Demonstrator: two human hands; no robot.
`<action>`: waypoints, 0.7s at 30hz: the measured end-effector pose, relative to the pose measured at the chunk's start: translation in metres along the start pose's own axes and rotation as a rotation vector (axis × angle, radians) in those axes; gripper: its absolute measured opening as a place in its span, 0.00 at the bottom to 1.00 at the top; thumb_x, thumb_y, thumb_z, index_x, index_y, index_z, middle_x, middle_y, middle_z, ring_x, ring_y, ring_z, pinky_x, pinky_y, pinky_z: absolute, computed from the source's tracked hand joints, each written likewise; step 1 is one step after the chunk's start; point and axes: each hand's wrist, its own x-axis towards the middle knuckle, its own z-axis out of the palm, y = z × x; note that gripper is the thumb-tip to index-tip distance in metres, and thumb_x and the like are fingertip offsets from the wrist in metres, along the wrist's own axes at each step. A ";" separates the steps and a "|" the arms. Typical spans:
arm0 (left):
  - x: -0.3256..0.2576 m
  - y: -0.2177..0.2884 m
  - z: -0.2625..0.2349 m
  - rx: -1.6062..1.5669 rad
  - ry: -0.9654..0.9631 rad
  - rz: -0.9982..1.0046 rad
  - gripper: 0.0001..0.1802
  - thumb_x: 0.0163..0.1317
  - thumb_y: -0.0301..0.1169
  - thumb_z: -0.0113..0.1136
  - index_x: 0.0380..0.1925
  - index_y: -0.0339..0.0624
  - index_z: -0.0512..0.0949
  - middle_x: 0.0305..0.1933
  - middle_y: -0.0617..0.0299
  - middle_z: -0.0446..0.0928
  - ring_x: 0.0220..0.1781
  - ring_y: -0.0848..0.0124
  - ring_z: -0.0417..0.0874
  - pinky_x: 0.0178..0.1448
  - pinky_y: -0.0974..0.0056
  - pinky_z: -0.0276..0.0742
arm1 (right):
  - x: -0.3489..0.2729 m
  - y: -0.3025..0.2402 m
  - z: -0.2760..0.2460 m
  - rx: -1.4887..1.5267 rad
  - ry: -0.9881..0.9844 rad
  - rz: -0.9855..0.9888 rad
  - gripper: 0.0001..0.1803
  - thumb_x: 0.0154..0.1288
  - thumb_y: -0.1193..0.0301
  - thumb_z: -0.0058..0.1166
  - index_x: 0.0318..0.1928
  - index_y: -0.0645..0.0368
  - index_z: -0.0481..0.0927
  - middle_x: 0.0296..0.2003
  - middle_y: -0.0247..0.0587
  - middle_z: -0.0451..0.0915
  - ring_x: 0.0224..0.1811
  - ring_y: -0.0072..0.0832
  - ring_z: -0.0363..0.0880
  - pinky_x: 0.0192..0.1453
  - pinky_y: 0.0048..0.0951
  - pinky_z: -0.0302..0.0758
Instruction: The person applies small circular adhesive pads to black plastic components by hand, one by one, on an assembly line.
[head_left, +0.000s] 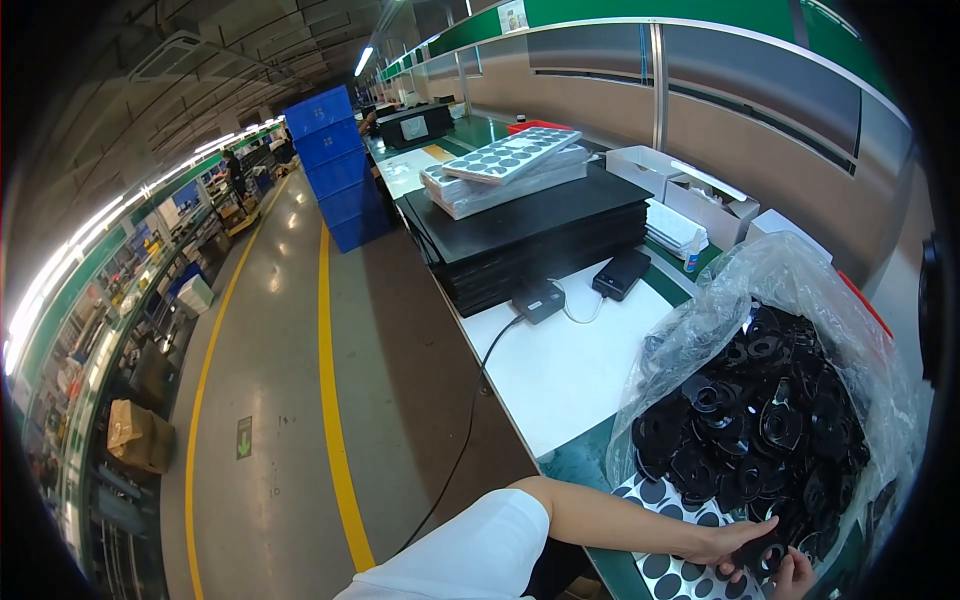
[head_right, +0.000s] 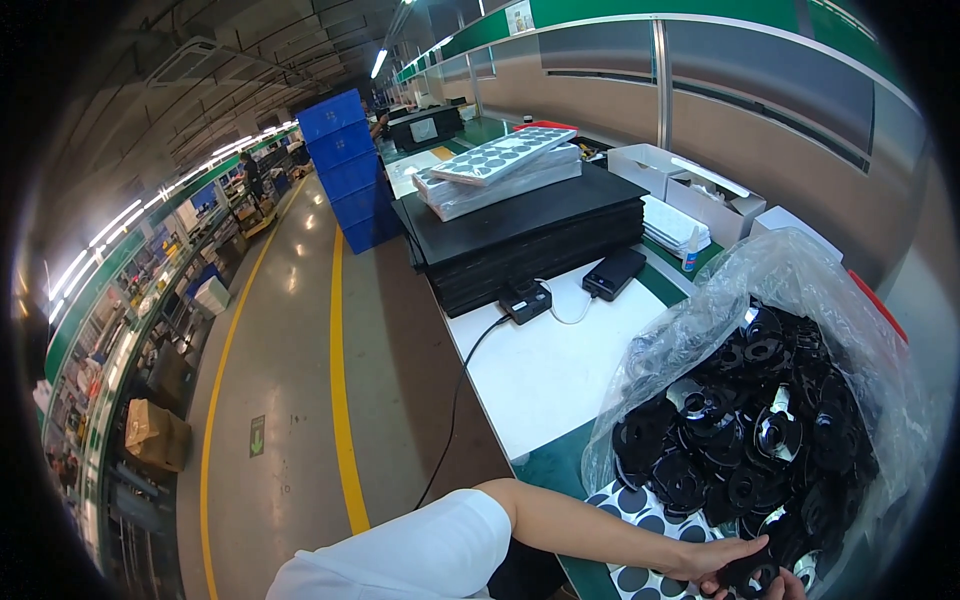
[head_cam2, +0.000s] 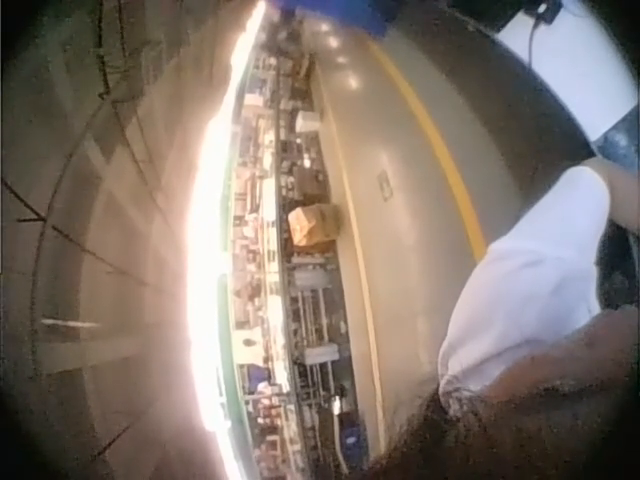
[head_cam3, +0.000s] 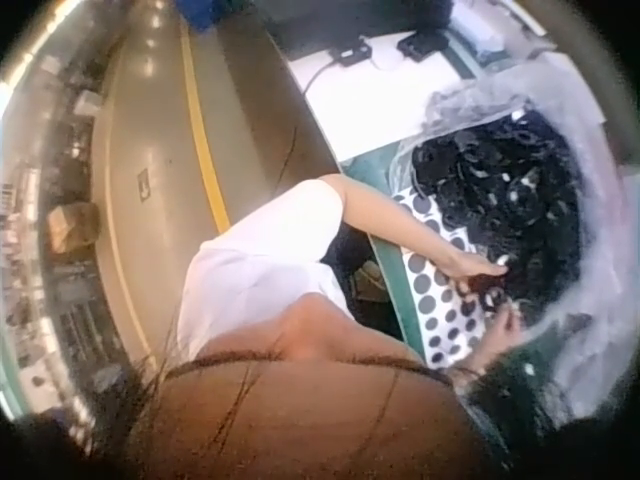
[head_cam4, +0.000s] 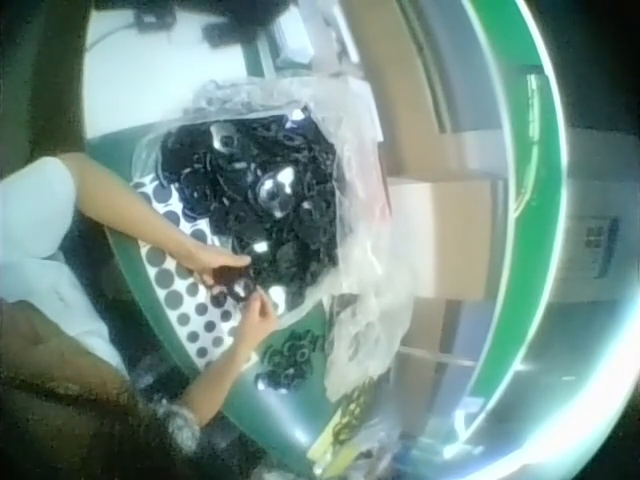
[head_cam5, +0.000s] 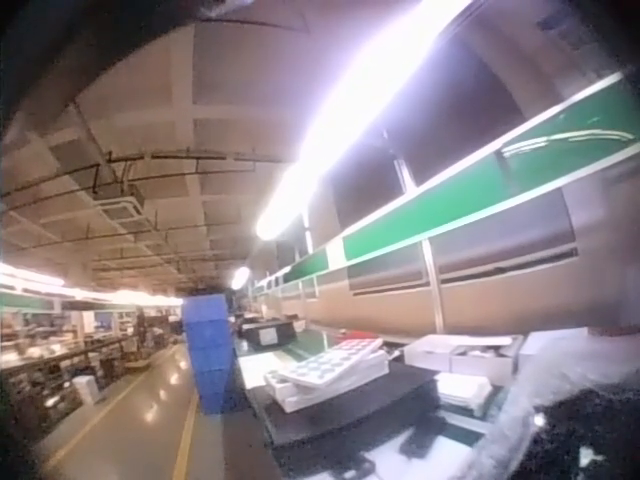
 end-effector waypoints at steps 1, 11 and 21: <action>-0.002 0.001 0.003 0.004 0.005 0.002 0.36 0.61 0.69 0.28 0.35 0.45 0.67 0.26 0.63 0.75 0.12 0.77 0.73 0.12 0.79 0.59 | -0.001 -0.001 0.000 -0.001 0.011 0.003 0.11 0.64 0.70 0.54 0.39 0.67 0.81 0.30 0.36 0.79 0.30 0.24 0.73 0.33 0.25 0.71; 0.006 -0.005 -0.004 -0.036 -0.036 -0.008 0.40 0.58 0.73 0.27 0.34 0.45 0.67 0.26 0.59 0.76 0.12 0.76 0.74 0.13 0.78 0.60 | 0.002 0.017 0.003 0.131 0.025 0.021 0.10 0.65 0.70 0.53 0.40 0.65 0.81 0.33 0.34 0.78 0.33 0.20 0.73 0.34 0.20 0.72; 0.014 -0.014 -0.009 -0.036 0.014 -0.024 0.42 0.55 0.75 0.26 0.34 0.44 0.66 0.27 0.59 0.76 0.13 0.75 0.74 0.15 0.78 0.63 | 0.001 0.014 0.004 0.098 0.012 0.058 0.12 0.65 0.71 0.52 0.45 0.65 0.81 0.36 0.36 0.80 0.34 0.21 0.74 0.38 0.23 0.73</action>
